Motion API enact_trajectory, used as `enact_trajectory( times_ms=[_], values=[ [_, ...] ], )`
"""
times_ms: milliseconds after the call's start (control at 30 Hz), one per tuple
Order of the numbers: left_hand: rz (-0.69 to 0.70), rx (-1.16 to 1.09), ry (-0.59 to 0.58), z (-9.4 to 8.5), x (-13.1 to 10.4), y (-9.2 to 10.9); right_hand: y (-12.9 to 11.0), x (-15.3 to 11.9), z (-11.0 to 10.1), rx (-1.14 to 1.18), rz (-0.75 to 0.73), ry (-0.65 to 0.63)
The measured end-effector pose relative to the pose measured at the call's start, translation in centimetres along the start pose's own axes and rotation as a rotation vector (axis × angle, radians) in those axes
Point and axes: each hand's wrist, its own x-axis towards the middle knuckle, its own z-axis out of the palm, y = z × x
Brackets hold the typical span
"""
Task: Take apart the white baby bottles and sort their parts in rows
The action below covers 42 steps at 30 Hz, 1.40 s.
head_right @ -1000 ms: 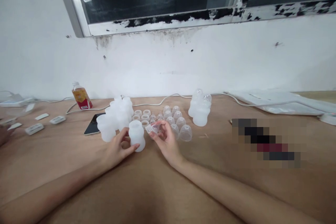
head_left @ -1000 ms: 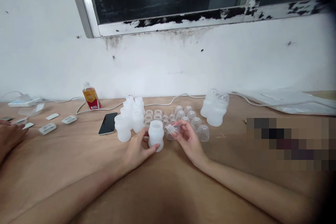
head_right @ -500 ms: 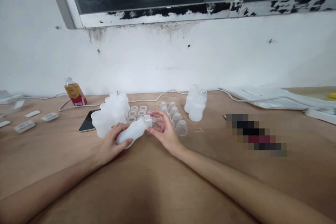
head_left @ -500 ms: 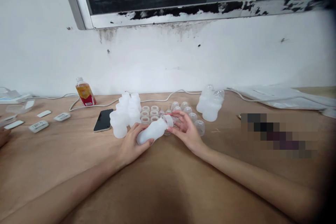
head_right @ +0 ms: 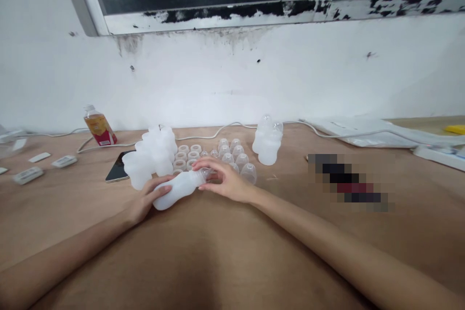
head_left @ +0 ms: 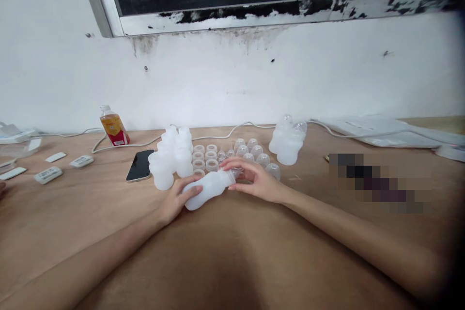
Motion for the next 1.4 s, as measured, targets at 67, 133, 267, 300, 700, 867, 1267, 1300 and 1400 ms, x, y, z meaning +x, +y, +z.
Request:
enact_trajectory(
  times_ms=[67,133,267,300,700,867,1267,1300,1400],
  values=[
    [-0.055,-0.126,-0.063,0.0,0.2,-0.4,-0.2,0.1,-0.1,-0.011,-0.005,-0.035],
    [-0.074,-0.236,-0.181,0.0,0.5,-0.8,-0.5,0.2,-0.1,-0.026,-0.028,-0.063],
    [-0.089,-0.251,-0.234,-0.1,0.7,-0.9,-0.7,0.3,-0.3,-0.117,-0.026,-0.062],
    [-0.086,-0.204,-0.188,-0.1,0.7,-0.8,-0.6,0.2,-0.3,-0.145,0.012,-0.049],
    [0.460,0.407,0.057,0.2,-0.1,-0.2,-0.2,0.2,0.7,-0.005,0.372,0.091],
    [0.657,0.538,0.108,0.2,0.2,-0.6,0.0,0.1,1.3,0.045,0.434,0.065],
    [0.526,0.420,0.130,0.2,0.5,-0.3,-1.7,0.6,-0.9,-0.345,0.166,-0.107],
    [0.508,0.413,0.127,0.2,0.5,-0.3,-1.8,0.6,-1.0,-0.360,0.121,-0.118],
    [0.502,0.415,0.123,0.2,0.4,-0.3,-1.7,0.6,-0.6,-0.368,0.101,-0.081]
  ],
)
